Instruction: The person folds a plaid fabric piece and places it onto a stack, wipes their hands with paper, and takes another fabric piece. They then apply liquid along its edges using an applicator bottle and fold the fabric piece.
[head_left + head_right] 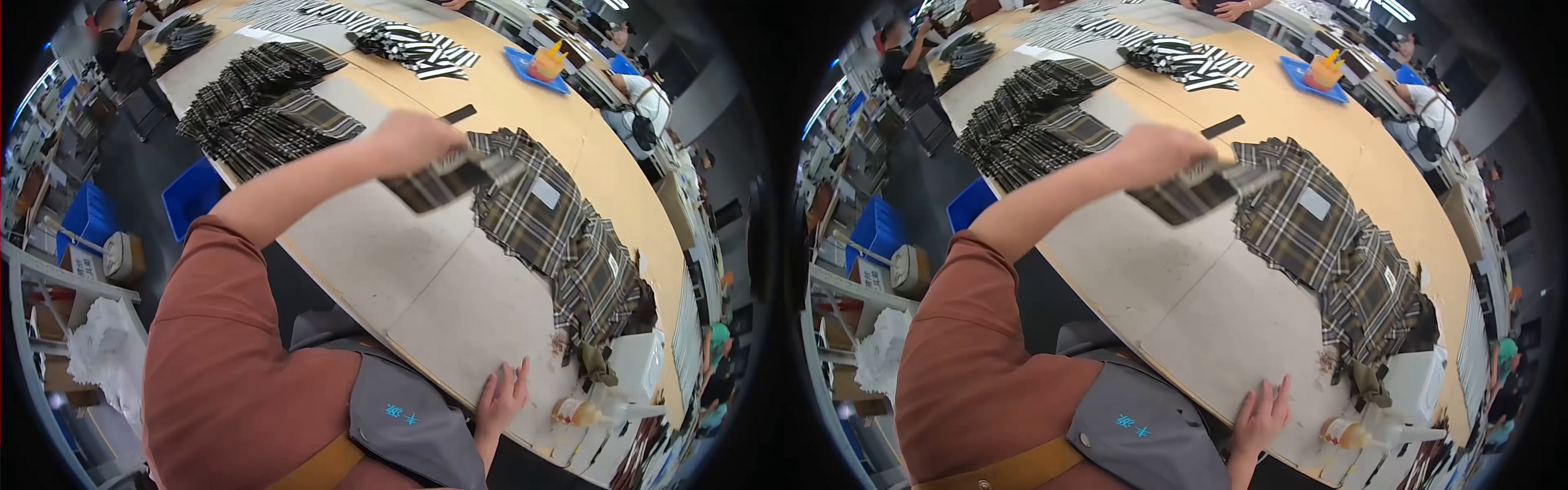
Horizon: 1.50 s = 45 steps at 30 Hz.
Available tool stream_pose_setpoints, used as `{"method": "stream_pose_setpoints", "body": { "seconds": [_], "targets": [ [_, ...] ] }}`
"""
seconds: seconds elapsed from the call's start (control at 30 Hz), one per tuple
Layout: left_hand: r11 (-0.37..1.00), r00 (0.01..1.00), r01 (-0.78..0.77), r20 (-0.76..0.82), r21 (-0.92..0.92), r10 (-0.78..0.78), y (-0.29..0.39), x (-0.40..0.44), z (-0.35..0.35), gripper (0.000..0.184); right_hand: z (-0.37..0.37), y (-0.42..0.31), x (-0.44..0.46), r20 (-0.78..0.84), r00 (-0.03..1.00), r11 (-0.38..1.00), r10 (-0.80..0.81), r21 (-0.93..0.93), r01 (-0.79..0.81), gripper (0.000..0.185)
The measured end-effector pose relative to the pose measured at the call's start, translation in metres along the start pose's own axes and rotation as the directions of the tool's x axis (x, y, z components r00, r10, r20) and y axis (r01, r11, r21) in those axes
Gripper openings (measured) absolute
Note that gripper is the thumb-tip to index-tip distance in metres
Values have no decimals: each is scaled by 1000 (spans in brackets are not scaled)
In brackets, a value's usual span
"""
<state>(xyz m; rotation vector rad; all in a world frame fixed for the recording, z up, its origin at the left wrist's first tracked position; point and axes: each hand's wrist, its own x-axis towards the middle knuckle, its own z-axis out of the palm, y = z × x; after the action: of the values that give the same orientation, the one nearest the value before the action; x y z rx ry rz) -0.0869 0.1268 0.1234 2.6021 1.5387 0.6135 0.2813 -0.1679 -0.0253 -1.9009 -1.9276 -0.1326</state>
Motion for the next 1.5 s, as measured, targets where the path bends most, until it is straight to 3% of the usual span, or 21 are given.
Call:
{"method": "stream_pose_setpoints", "body": {
  "seconds": [0.07,0.1,0.17,0.33,0.4,0.47,0.5,0.57,0.6,0.7,0.8,0.9,1.0,1.07,1.13,1.23,1.27,1.33,1.37,1.4,1.5],
  "targets": [
    [988,965,9,-260,154,31,-36,5,-20,24,0,-2,1,1,1000,1000,1,8,-1,31],
    [949,866,-33,-465,315,185,-65,10,-21,24,0,-2,2,17,1000,999,18,30,-18,31],
    [829,785,42,-531,558,318,-99,3,-40,35,0,-2,3,39,999,998,39,49,-40,31],
    [654,931,107,-306,749,199,-178,-61,-27,41,1,-1,6,18,999,999,-29,-17,29,32],
    [629,989,121,-150,768,-7,-216,-93,-3,40,0,-2,6,22,1000,1000,-17,-14,17,32],
    [814,954,203,79,544,-290,-227,-114,7,36,0,-2,7,25,1000,1000,-1,-11,1,32],
    [818,956,190,88,543,-281,-227,-119,8,36,-1,-3,8,19,1000,1000,-14,-16,14,32],
    [868,938,325,-16,375,-345,-227,-125,12,39,0,-1,10,20,1000,1000,0,-24,1,33],
    [901,969,238,-26,363,-245,-230,-128,10,40,2,3,12,-1,999,999,-43,-5,43,33],
    [850,899,372,82,373,-430,-220,-122,-1,42,4,0,17,-41,998,999,-37,30,38,35],
    [908,989,111,49,405,-142,-240,-119,-1,68,-12,-4,17,-53,997,987,62,154,-53,40],
    [915,1000,-16,26,403,6,-196,-98,0,82,-13,17,-10,-268,955,972,126,226,-65,26],
    [959,983,-182,60,218,173,-100,-64,13,61,-38,47,-34,-393,888,966,237,193,-172,19],
    [945,949,-301,141,126,283,-22,-46,30,59,-57,70,-53,-367,801,856,473,409,-317,7],
    [909,879,-415,241,-35,411,63,-36,53,60,-96,87,-68,-278,768,750,578,552,-364,10],
    [735,654,-668,377,-117,655,177,-34,93,55,-162,104,-92,-147,907,650,394,742,-162,20],
    [648,567,-747,364,-151,739,214,-39,109,55,-180,106,-98,-157,945,607,289,793,-54,22],
    [478,380,-834,340,-276,860,285,-48,138,57,-198,95,-104,-311,919,450,244,875,177,34],
    [356,260,-874,301,-330,917,317,-50,152,58,-226,111,-97,-151,985,387,-89,906,174,32],
    [281,186,-883,269,-375,945,346,-55,166,59,-248,129,-96,7,906,327,-424,934,146,32],
    [118,34,-899,202,-421,979,415,-72,203,60,-248,133,-124,-30,935,328,-354,932,154,32]
  ]
}}
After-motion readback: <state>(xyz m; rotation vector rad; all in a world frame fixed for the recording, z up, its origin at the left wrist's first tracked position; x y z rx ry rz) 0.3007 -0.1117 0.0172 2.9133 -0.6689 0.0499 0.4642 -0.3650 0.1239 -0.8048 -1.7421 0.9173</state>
